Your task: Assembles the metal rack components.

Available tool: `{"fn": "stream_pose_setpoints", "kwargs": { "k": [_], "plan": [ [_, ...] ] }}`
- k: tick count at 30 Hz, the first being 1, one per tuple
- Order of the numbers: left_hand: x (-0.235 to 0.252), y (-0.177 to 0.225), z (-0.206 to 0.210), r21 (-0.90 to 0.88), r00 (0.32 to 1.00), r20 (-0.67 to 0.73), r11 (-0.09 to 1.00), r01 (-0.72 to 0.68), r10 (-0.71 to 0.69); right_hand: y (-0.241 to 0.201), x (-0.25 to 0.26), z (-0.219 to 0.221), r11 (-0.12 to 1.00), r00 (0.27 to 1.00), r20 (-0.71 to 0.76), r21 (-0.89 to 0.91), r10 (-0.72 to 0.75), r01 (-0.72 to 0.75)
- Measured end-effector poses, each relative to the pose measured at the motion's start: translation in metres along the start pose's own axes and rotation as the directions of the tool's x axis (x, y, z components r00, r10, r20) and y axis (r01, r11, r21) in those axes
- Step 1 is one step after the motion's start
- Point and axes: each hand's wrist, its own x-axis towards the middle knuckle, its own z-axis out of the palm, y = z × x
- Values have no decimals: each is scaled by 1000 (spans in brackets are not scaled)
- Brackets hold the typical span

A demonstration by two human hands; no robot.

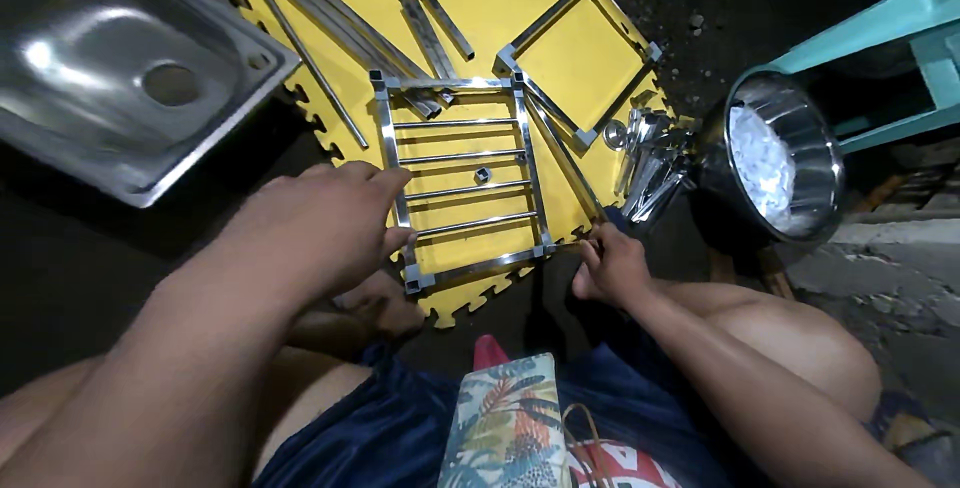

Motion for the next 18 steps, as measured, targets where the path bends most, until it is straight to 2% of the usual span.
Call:
{"fn": "stream_pose_setpoints", "kwargs": {
  "k": [2,4,7,9,13,18],
  "plan": [
    [-2,-1,-1,-15,1000,1,1000,9,-9,2,-6,7,1000,998,-64,10,-3,4],
    [-4,-2,-2,-18,1000,5,1000,14,-14,-1,-13,10,1000,999,-46,-12,22,-23],
    [-4,0,-3,-3,999,27,1000,18,-18,-17,-13,-5,979,962,191,-96,194,-179],
    [-5,0,-3,-18,999,36,1000,14,-13,-23,-8,-10,967,927,284,-134,247,-216],
    [-7,0,-1,-15,999,43,1000,20,-20,-27,4,-16,974,872,442,-170,211,-150],
    [-7,-2,4,-25,998,63,999,20,-18,-27,2,-12,983,860,489,-173,144,-66]
  ]
}}
